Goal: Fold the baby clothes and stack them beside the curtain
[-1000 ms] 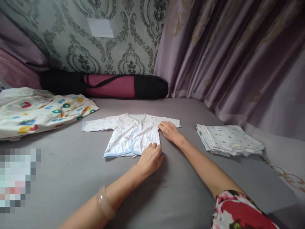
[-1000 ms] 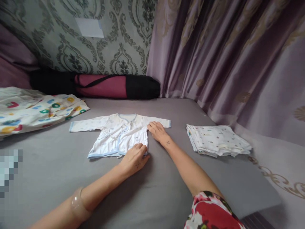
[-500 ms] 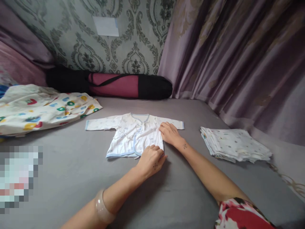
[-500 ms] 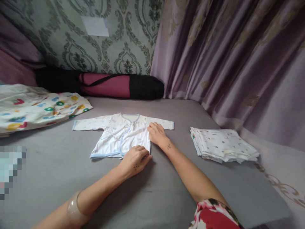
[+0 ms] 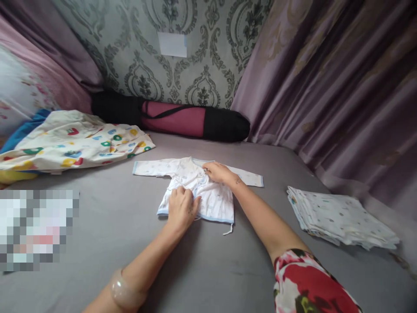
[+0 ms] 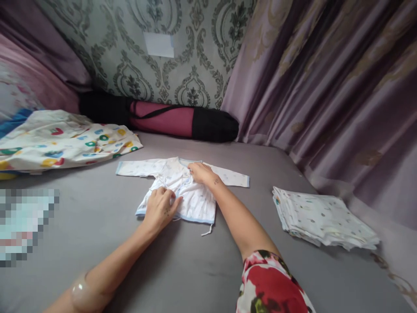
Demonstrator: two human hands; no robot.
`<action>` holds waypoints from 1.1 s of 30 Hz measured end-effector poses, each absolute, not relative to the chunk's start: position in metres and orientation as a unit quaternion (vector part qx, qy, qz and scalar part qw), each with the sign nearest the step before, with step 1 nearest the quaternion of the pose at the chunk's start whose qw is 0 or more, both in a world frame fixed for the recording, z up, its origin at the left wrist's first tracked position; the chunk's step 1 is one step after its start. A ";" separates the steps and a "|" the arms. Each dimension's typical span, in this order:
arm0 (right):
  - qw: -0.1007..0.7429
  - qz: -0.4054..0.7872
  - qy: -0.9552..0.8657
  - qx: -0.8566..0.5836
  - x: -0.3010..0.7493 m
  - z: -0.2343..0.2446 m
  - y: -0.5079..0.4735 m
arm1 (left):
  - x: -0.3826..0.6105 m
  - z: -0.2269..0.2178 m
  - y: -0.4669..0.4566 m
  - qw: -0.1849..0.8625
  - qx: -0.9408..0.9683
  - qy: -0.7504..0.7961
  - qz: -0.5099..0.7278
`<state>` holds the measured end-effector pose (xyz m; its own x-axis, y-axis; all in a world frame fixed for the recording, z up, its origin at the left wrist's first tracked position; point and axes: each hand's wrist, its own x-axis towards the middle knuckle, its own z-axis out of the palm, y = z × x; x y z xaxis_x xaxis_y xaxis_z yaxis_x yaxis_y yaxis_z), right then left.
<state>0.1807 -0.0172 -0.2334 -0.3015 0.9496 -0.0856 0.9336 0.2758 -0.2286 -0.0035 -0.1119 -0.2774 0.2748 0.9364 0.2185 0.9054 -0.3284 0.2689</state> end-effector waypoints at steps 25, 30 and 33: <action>0.277 0.266 -0.659 -0.647 0.188 -0.273 0.000 | -0.001 -0.279 -0.114 0.103 0.767 0.587 0.239; 0.274 0.195 -0.649 -0.683 0.175 -0.280 -0.009 | -0.001 -0.279 -0.115 0.092 0.774 0.587 0.218; 0.218 0.173 -0.676 -0.682 0.173 -0.272 -0.012 | -0.001 -0.280 -0.114 0.084 0.772 0.594 0.209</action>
<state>0.1730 -0.0117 -0.2724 0.0259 0.9979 0.0589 0.8468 0.0094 -0.5318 -0.0011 -0.1140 -0.2795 0.2074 0.9523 0.2237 0.8818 -0.2810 0.3787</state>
